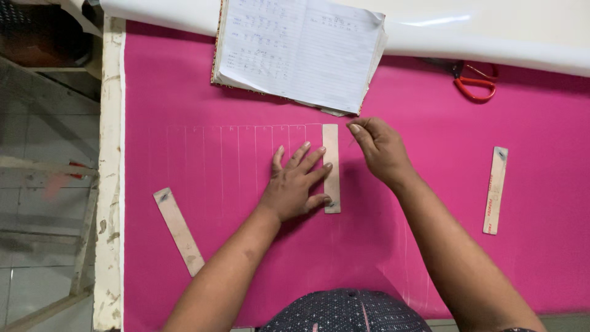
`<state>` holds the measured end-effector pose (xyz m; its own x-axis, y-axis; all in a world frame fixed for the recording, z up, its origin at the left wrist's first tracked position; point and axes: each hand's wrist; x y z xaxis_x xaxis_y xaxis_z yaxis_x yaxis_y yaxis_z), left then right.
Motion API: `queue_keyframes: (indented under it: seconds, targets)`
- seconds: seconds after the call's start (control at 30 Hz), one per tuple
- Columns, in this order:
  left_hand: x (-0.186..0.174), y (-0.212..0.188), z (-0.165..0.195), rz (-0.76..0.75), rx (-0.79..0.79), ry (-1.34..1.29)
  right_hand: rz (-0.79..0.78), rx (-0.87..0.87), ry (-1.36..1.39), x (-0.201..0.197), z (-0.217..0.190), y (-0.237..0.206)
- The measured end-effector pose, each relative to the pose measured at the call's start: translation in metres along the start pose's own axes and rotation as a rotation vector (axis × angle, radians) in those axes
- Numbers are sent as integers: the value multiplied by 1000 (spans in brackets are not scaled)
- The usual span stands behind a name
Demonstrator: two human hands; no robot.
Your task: The person uses a ruler and a pencil to draw a series of straight lines on a large pink sheet of paper. They repeatedly reposition the ruler and draw lines, creating a grid-like pattern on the surface.
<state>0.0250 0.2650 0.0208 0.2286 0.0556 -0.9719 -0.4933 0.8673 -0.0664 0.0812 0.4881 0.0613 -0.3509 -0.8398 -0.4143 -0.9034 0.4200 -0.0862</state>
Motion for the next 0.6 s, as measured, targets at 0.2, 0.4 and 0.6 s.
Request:
queue_keyframes:
  seconds: [0.2, 0.4, 0.6]
  targets:
    - [-3, 2, 0, -11, 1, -2, -76, 87, 227, 12, -1, 31]
    - [-5, 2, 0, -24, 0, -25, -99, 159, 257, 22, 1, 41]
    - [-3, 3, -1, -8, 1, -19, -105, 120, 151, 23, -6, 40]
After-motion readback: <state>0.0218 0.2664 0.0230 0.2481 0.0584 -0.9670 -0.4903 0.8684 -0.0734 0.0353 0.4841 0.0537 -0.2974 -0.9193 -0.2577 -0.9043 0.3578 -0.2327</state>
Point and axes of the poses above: each hand's wrist, its own y-axis towards the middle knuckle, its own x-axis out of the palm, z = x × y, and after that the axes turned 14 degrees about y, right-handed
